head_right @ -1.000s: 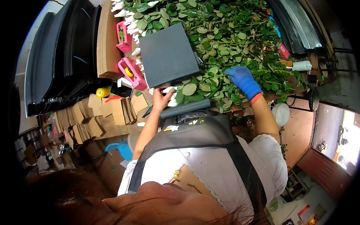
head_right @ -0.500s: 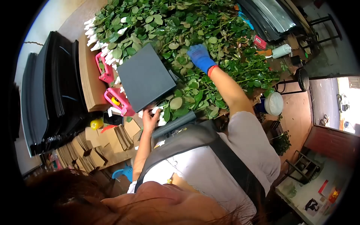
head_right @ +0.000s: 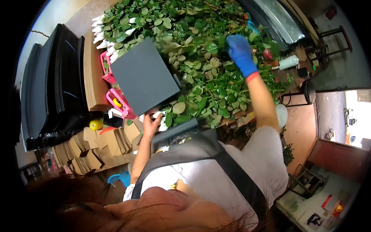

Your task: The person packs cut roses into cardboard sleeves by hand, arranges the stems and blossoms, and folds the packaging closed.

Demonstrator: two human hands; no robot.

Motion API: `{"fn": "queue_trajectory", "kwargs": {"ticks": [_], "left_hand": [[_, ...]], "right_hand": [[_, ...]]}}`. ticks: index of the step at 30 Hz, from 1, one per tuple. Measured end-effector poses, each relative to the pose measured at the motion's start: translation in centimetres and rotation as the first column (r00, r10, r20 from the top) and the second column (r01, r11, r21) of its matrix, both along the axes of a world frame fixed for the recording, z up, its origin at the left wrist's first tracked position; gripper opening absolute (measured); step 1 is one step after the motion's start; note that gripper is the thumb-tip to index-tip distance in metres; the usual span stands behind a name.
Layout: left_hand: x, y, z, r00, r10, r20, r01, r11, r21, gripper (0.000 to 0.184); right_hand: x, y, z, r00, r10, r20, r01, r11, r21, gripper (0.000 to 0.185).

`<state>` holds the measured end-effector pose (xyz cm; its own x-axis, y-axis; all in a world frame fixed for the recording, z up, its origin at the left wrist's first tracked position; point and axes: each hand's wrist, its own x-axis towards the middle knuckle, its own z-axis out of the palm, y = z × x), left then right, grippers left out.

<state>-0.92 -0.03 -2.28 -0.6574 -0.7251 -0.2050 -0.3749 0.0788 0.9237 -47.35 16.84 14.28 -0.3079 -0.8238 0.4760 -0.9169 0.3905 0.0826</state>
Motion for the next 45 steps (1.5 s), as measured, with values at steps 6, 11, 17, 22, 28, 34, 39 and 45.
{"fn": "queue_trajectory", "kwargs": {"ticks": [6,11,17,22,28,34,39,45], "left_hand": [[0.1,-0.3,-0.7,0.999,-0.017,-0.044,0.013,0.996,-0.089,0.034],[-0.2,-0.5,-0.6,0.999,-0.002,0.035,-0.002,0.994,0.113,0.044],[0.0,-0.8,-1.6,0.996,-0.040,0.081,0.041,0.999,-0.012,0.040],[0.2,-1.7,-4.9,0.993,-0.112,0.026,0.114,0.927,-0.356,0.048],[0.3,-1.3,-3.0,0.994,-0.088,0.064,0.104,0.935,-0.338,0.053],[0.0,-0.9,-3.0,0.990,-0.059,0.129,0.100,0.937,-0.334,0.049],[-0.3,0.0,-2.1,1.000,0.028,0.006,-0.026,0.973,-0.230,0.046],[0.2,-0.8,0.9,0.991,0.068,-0.119,-0.101,0.947,-0.303,0.035]], "right_hand": [[-3.5,4.9,1.7,0.960,-0.248,0.128,0.266,0.953,-0.147,0.019],[-1.0,10.0,1.3,0.973,-0.051,0.226,0.147,0.892,-0.428,0.030],[6.8,13.2,-2.9,0.771,-0.085,0.632,0.177,0.981,-0.084,0.027],[10.6,8.8,-5.2,0.987,-0.008,0.158,-0.045,0.943,0.331,0.030],[21.1,-0.5,0.7,0.745,0.393,0.539,-0.452,0.892,-0.026,0.036],[28.5,-9.5,-7.2,0.862,0.161,0.481,-0.458,0.654,0.602,0.042],[26.8,-11.0,-9.5,0.896,-0.060,0.440,-0.242,0.765,0.596,0.042],[26.8,-11.1,-13.8,0.918,0.078,0.390,-0.276,0.832,0.481,0.042]]}}
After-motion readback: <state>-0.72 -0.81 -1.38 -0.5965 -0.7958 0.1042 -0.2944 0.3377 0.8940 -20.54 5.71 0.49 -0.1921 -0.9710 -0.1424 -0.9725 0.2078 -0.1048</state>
